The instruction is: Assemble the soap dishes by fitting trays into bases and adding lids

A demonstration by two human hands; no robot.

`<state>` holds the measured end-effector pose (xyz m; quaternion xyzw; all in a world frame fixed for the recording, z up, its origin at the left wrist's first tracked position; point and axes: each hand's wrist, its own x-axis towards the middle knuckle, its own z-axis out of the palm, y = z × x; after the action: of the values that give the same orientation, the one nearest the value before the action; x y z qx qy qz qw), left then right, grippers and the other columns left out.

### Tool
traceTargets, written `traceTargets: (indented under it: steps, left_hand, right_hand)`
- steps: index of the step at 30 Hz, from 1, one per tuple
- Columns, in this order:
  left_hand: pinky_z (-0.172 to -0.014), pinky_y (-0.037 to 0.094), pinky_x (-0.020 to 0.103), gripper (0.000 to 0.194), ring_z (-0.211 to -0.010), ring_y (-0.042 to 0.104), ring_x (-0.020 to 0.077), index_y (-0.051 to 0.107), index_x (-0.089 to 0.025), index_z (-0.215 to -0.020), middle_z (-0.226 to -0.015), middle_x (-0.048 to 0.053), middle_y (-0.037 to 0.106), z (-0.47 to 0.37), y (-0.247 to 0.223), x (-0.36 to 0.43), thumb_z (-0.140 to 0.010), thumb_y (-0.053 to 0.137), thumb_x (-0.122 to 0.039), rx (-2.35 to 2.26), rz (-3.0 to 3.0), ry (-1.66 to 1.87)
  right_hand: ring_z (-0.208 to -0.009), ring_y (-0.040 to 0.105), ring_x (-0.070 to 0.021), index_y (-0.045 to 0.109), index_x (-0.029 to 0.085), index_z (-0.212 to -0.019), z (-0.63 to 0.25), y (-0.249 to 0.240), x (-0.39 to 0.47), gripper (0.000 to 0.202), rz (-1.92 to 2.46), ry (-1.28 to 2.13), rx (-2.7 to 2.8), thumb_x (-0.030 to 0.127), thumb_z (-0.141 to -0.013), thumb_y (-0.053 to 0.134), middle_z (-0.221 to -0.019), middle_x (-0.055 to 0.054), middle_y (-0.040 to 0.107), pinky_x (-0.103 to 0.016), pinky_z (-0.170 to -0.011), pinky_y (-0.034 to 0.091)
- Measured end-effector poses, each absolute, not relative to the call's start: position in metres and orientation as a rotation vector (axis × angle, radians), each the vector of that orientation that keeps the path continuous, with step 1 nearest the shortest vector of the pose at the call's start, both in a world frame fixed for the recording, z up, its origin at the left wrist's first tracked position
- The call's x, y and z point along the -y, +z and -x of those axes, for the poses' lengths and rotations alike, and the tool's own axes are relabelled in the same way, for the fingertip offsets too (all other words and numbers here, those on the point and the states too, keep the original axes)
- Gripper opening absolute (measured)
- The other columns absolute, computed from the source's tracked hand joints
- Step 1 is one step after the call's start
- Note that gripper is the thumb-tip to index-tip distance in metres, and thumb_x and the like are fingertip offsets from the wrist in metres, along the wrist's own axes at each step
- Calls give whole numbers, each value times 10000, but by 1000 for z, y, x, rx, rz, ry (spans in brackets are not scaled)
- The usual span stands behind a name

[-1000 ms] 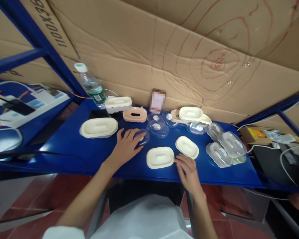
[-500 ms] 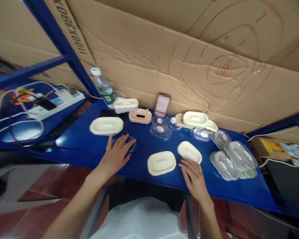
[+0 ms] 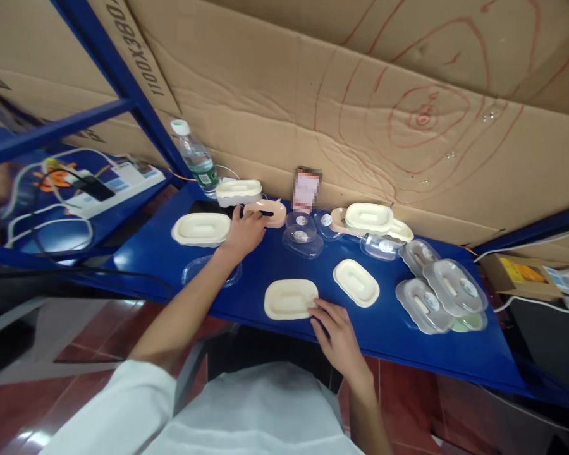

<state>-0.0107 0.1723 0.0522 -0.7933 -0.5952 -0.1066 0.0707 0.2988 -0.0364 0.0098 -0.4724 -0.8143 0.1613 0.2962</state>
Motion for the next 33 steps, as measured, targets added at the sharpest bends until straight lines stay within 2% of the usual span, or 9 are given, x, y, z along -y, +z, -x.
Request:
traceTargets:
  steps: [3, 6, 9, 14, 18, 23, 26, 29, 33]
  left_hand:
    - [-1196, 366, 624, 376, -1274, 663, 380, 793, -155, -1178, -1236, 209, 765, 9, 55, -169, -1012, 459, -201, 1787, 2401, -355]
    - [-1117, 445, 559, 374, -1203, 691, 367, 792, -146, -1131, -1209, 205, 762, 10, 59, -158, -1033, 440, -225, 1808, 2405, -380]
    - [-1112, 455, 547, 378, -1238, 677, 374, 750, -130, -1247, -1308, 205, 731, 17, 63, -136, -1036, 458, -245, 1823, 2395, -408]
    - [-1153, 469, 514, 438, -1367, 616, 364, 647, -180, -1435, -1481, 176, 650, 43, 64, -81, -1076, 492, -379, 1796, 2451, -527]
    - [-1215, 420, 549, 513, -1475, 532, 384, 548, -165, -1553, -1618, 194, 545, 53, 64, -80, -1072, 497, -336, 1795, 2459, -525]
    - [-1208, 413, 559, 511, -1466, 544, 372, 560, -149, -1547, -1588, 200, 587, 41, 55, -122, -1055, 486, -265, 1805, 2483, -546]
    - [-1230, 365, 597, 529, -1477, 537, 384, 568, -136, -1539, -1593, 219, 580, 35, 47, -142, -1021, 502, -221, 1826, 2469, -476]
    - [-1228, 348, 611, 495, -1430, 582, 383, 629, -147, -1472, -1533, 211, 637, 36, 41, -152, -996, 504, -193, 1804, 2491, -390]
    - [-1182, 397, 594, 394, -1288, 675, 366, 746, -173, -1293, -1333, 190, 756, 40, 39, -149, -1008, 474, -179, 1763, 2529, -431]
  right_hand:
    - [-1259, 688, -282, 704, 290, -1382, -304, 10, 39, 309, 1252, 433, 2169, 243, -1109, 568, -1439, -86, 711, -488, -1054, 583]
    - [-1229, 694, -280, 707, 290, -1380, -305, 12, 37, 309, 1241, 434, 2198, 245, -1112, 561, -1438, -92, 708, -487, -1033, 589]
    - [-1218, 692, -285, 702, 290, -1390, -306, 13, 38, 314, 1233, 438, 2232, 245, -1110, 567, -1446, -95, 700, -493, -1026, 587]
    - [-1313, 661, -284, 695, 316, -1400, -332, 14, 38, 328, 1273, 420, 2111, 243, -1094, 601, -1454, -84, 691, -496, -1088, 568]
    - [-1301, 677, -287, 731, 315, -1336, -354, 20, 31, 291, 1327, 349, 2006, 231, -1085, 609, -1383, -83, 726, -510, -1095, 559]
    - [-1266, 687, -280, 717, 325, -1360, -327, 28, 26, 321, 1232, 372, 2164, 211, -1084, 599, -1391, -69, 729, -501, -1074, 555]
    - [-1281, 673, -277, 709, 319, -1354, -300, 26, 30, 313, 1203, 413, 2210, 211, -1088, 586, -1397, -72, 724, -487, -1069, 552]
    - [-1389, 613, -301, 693, 313, -1369, -283, 20, 35, 310, 1263, 406, 2280, 233, -1094, 576, -1472, -87, 683, -554, -1174, 474]
    - [-1556, 462, -336, 628, 301, -1456, -276, 14, 39, 369, 1369, 388, 2317, 259, -1092, 582, -1614, -106, 575, -624, -1265, 362]
